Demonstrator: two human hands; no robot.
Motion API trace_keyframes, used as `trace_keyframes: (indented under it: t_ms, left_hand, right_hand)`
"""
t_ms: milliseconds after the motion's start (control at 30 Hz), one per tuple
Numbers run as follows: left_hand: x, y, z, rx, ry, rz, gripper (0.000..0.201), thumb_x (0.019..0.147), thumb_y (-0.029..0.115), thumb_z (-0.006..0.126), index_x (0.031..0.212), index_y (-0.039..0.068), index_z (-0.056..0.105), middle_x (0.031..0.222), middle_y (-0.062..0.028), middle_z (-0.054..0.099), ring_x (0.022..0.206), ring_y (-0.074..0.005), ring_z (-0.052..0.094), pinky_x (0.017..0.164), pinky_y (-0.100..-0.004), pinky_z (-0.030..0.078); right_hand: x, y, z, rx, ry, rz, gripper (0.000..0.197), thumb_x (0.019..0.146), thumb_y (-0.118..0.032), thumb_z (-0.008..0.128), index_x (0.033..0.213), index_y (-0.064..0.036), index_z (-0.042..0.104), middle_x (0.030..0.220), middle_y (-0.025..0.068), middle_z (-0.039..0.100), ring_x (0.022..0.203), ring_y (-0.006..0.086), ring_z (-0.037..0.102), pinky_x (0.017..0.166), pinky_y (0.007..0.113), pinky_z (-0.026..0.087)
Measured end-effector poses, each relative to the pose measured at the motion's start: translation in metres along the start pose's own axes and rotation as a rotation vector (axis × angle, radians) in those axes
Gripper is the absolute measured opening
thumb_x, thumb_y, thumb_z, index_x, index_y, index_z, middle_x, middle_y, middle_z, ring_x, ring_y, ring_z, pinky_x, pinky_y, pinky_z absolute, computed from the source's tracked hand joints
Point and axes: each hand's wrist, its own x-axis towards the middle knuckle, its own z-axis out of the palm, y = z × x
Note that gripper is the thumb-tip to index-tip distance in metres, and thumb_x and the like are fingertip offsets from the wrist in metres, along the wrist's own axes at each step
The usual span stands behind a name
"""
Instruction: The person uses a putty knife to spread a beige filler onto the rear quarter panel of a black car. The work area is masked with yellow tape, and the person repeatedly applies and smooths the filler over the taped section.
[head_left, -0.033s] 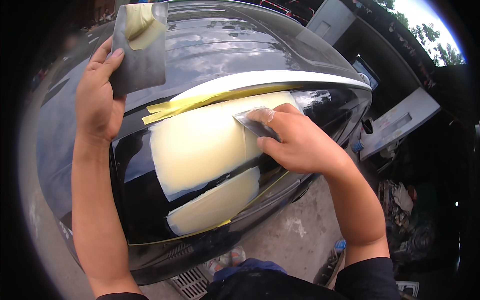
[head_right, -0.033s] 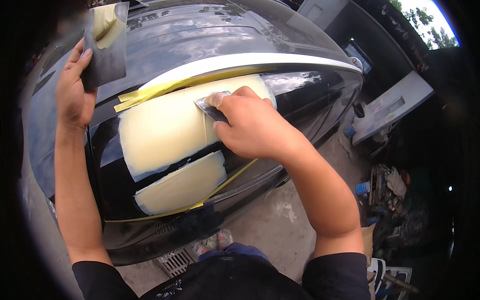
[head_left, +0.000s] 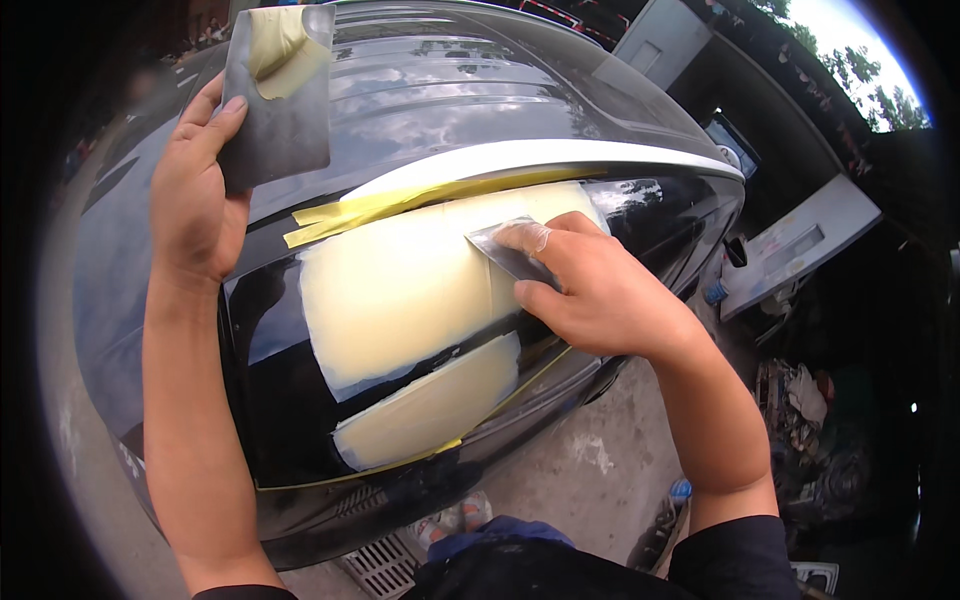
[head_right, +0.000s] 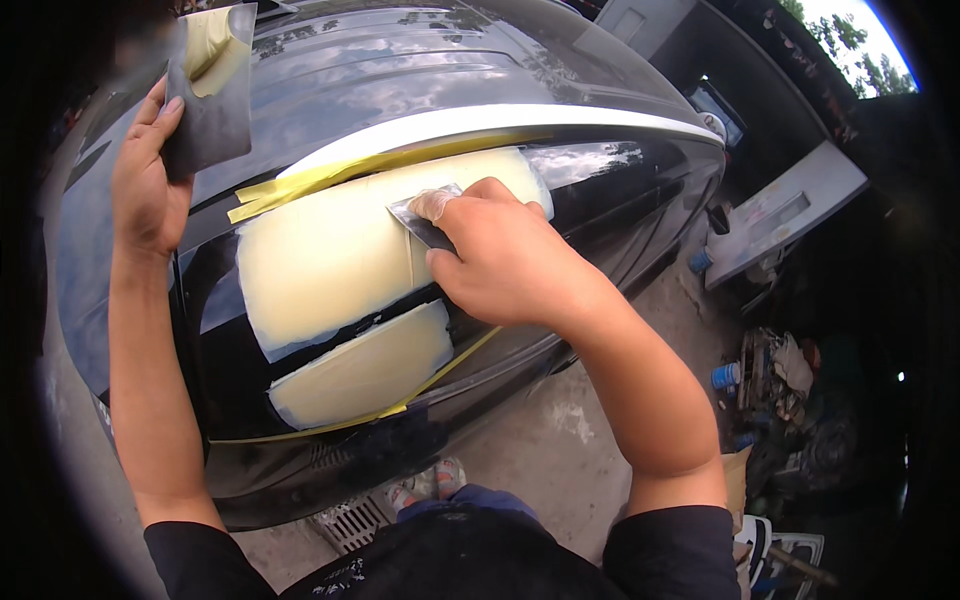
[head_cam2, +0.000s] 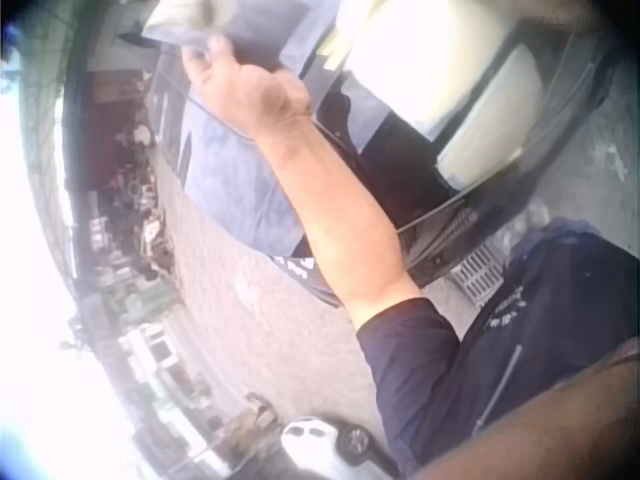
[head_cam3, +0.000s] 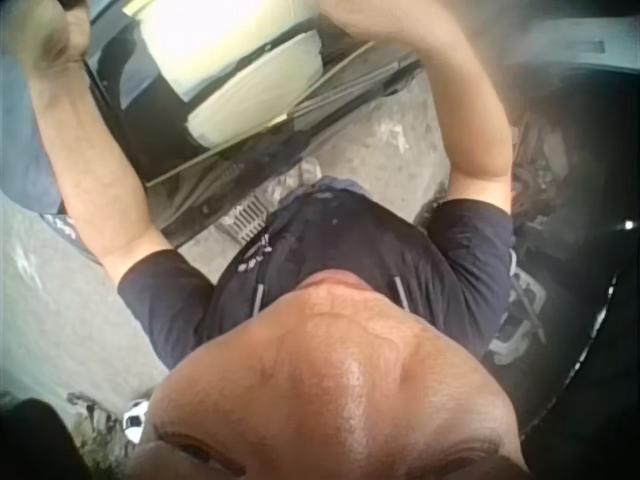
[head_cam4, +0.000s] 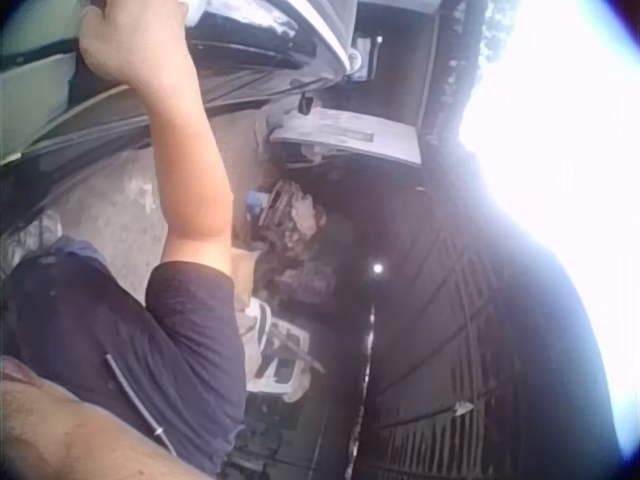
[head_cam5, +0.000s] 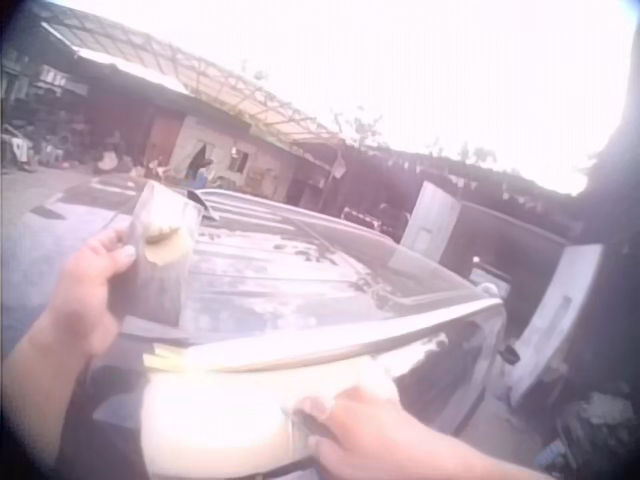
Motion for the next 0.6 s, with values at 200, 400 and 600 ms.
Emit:
trace_keyframes:
  t_ms: [200, 400, 600]
  left_hand:
    - [0.002, -0.001, -0.001, 0.007, 0.018, -0.011, 0.034, 0.100, 0.013, 0.050, 0.133, 0.004, 0.055, 0.118, -0.0035, 0.065, 0.109, -0.0119, 0.061, 0.098, -0.0292, 0.046]
    - [0.001, -0.001, -0.001, -0.001, 0.057, -0.008, 0.034, 0.100, 0.013, 0.051, 0.132, 0.004, 0.056, 0.121, -0.0041, 0.065, 0.111, -0.0129, 0.060, 0.101, -0.0307, 0.044]
    - [0.001, 0.000, 0.004, 0.006, 0.046, -0.012, 0.035, 0.100, 0.011, 0.050, 0.134, 0.003, 0.055, 0.120, -0.0049, 0.065, 0.110, -0.0135, 0.061, 0.101, -0.0311, 0.045]
  right_hand:
    - [-0.034, -0.015, 0.018, -0.010, 0.026, 0.014, 0.049, 0.085, -0.011, 0.063, 0.132, -0.0047, 0.053, 0.115, 0.0195, 0.065, 0.114, 0.0401, 0.052, 0.097, 0.047, 0.041]
    - [-0.064, -0.022, 0.046, -0.071, 0.118, -0.004, 0.051, 0.082, -0.012, 0.065, 0.131, -0.0025, 0.054, 0.130, 0.0146, 0.060, 0.120, 0.0357, 0.051, 0.086, 0.048, 0.042]
    - [-0.081, -0.021, 0.059, -0.089, 0.126, 0.008, 0.055, 0.082, -0.012, 0.066, 0.134, -0.0041, 0.053, 0.131, 0.0135, 0.059, 0.120, 0.0334, 0.050, 0.091, 0.045, 0.039]
